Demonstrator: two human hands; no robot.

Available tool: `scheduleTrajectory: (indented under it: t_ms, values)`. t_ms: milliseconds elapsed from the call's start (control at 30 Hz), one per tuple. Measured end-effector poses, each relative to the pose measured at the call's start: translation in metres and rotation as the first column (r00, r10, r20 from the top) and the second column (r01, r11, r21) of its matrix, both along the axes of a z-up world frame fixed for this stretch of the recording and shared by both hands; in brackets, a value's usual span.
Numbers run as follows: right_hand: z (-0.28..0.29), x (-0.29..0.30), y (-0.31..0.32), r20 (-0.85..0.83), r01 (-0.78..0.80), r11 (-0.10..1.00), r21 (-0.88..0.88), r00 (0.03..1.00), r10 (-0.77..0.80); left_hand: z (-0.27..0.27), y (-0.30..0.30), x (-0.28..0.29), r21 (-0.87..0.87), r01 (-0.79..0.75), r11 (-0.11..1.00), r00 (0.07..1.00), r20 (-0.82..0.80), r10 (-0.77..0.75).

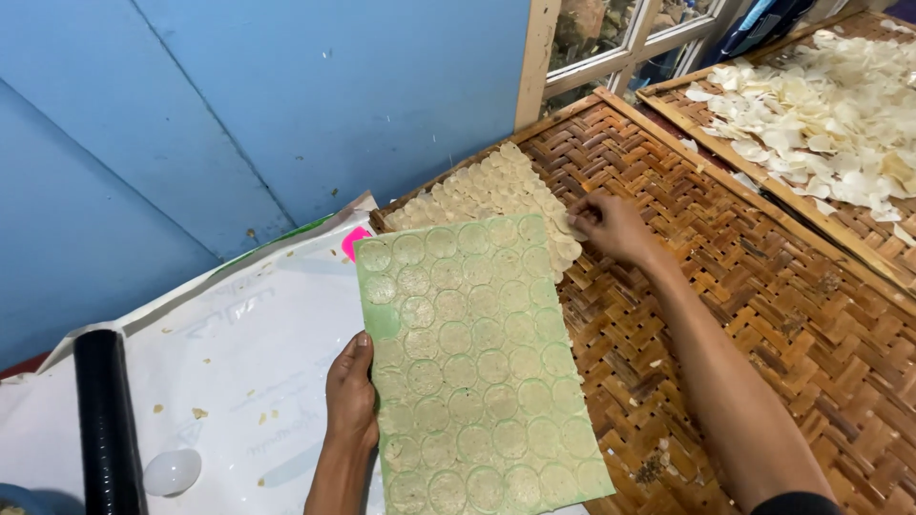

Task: Placing small circles of cracker dough onto a woven drying tray.

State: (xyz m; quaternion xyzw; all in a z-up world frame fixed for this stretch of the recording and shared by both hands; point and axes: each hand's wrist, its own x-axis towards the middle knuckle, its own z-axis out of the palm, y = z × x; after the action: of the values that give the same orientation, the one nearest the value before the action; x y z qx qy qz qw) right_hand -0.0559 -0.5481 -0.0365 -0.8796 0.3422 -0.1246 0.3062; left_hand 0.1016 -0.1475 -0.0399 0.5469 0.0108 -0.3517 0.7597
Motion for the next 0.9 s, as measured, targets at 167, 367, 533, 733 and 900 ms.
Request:
scheduleTrajectory:
  t_ms: [167,367,533,733,900]
  values:
    - [0.009,0.058,-0.042,-0.062,-0.06,0.994,-0.09,0.997,0.054,0.004,-0.016,0.014,-0.006,-0.023,1.0,0.999,0.043,0.023]
    - [-0.02,0.111,-0.093,0.137,-0.098,0.954,-0.284,0.98,0.142,0.001,-0.031,0.015,0.037,-0.078,0.996,0.996,0.044,0.076]
    - [-0.04,0.135,-0.114,0.178,0.095,0.964,-0.247,0.983,-0.051,-0.009,-0.041,0.015,0.08,-0.06,0.995,0.992,0.117,0.05]
    - [-0.043,0.141,-0.105,0.309,0.243,0.94,-0.237,0.937,-0.165,-0.011,-0.047,0.016,0.083,-0.006,0.997,0.985,0.174,-0.009]
    - [-0.032,0.143,-0.089,0.334,0.327,0.927,-0.182,0.908,-0.255,-0.01,-0.048,0.016,0.082,-0.009,0.997,0.986,0.164,-0.005]
